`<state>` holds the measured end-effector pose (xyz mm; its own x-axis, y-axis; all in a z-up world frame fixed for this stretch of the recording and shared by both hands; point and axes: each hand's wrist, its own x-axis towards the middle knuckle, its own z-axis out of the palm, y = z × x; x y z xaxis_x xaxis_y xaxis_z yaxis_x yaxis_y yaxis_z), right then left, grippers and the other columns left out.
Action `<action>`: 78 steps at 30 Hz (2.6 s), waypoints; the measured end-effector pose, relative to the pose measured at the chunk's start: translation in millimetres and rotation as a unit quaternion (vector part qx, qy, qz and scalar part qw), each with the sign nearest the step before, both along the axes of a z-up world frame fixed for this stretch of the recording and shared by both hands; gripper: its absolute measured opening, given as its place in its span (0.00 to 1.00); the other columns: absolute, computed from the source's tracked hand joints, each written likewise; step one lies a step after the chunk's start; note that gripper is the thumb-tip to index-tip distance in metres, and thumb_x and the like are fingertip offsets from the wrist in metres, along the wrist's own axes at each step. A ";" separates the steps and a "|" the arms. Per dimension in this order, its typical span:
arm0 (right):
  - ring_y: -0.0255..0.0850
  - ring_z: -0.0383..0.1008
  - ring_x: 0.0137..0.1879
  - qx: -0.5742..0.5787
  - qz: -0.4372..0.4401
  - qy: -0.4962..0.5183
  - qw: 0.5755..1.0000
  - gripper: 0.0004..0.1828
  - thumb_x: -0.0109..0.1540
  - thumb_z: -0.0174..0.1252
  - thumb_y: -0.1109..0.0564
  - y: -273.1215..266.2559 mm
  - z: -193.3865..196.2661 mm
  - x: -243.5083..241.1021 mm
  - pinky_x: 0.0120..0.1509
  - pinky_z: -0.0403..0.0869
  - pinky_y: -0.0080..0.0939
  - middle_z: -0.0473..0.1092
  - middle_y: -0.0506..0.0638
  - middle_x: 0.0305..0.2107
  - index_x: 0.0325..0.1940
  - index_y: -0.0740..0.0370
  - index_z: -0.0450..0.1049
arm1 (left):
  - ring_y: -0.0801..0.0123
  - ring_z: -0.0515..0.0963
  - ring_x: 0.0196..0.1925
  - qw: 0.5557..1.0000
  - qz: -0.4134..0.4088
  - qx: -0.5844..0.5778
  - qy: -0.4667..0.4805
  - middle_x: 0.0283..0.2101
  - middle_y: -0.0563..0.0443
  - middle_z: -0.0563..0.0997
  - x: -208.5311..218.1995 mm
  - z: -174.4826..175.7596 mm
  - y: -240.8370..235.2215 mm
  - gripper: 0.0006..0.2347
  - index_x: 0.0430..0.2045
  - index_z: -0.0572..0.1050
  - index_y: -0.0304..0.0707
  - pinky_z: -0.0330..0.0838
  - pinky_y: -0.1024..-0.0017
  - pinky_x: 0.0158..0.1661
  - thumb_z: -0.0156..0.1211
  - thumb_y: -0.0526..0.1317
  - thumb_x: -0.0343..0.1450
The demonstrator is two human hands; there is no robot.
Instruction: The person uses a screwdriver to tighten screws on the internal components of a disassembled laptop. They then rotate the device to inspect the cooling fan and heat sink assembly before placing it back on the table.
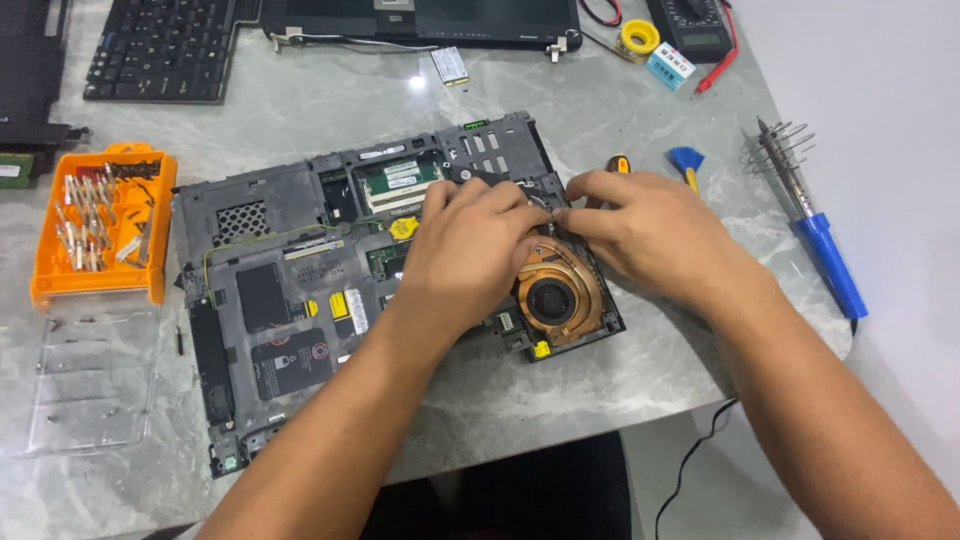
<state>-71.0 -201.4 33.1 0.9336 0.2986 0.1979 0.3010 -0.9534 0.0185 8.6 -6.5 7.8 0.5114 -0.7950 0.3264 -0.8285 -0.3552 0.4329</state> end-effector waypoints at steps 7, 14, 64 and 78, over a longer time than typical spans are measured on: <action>0.48 0.77 0.41 0.009 -0.010 0.045 0.999 0.11 0.54 0.58 0.63 4.7 14.7 0.2 0.46 0.75 0.44 0.72 0.44 0.41 0.38 0.50 0.77 | 0.68 0.72 0.39 1.000 0.010 0.021 -0.001 0.34 0.55 0.77 1.8 -2.6 -3.3 0.07 0.36 0.80 0.44 0.53 0.62 0.47 0.59 0.41 0.68; 0.47 0.77 0.42 0.029 -0.015 0.030 0.999 0.11 0.57 0.53 0.62 6.3 10.1 -1.9 0.46 0.75 0.44 0.71 0.43 0.41 0.39 0.50 0.77 | 0.69 0.72 0.40 0.999 0.012 0.048 -0.012 0.34 0.57 0.77 2.2 -3.2 -3.7 0.06 0.35 0.80 0.46 0.53 0.60 0.47 0.60 0.41 0.68; 0.52 0.71 0.46 0.494 -0.076 -0.215 0.839 0.23 0.65 0.48 0.66 35.8 -30.3 -39.6 0.41 0.80 0.46 0.58 0.65 0.44 0.61 0.58 0.49 | 0.57 0.69 0.48 0.979 0.028 0.160 -0.122 0.47 0.57 0.71 -27.4 6.0 15.4 0.25 0.51 0.70 0.54 0.57 0.50 0.52 0.56 0.61 0.63; 0.54 0.70 0.34 0.358 -0.066 -0.313 0.877 0.22 0.65 0.47 0.62 42.6 -28.5 -32.5 0.41 0.81 0.61 0.57 0.69 0.34 0.59 0.57 0.46 | 0.57 0.70 0.43 0.978 0.056 0.141 -0.140 0.44 0.52 0.72 -28.8 11.3 14.5 0.32 0.46 0.72 0.51 0.61 0.54 0.49 0.63 0.67 0.53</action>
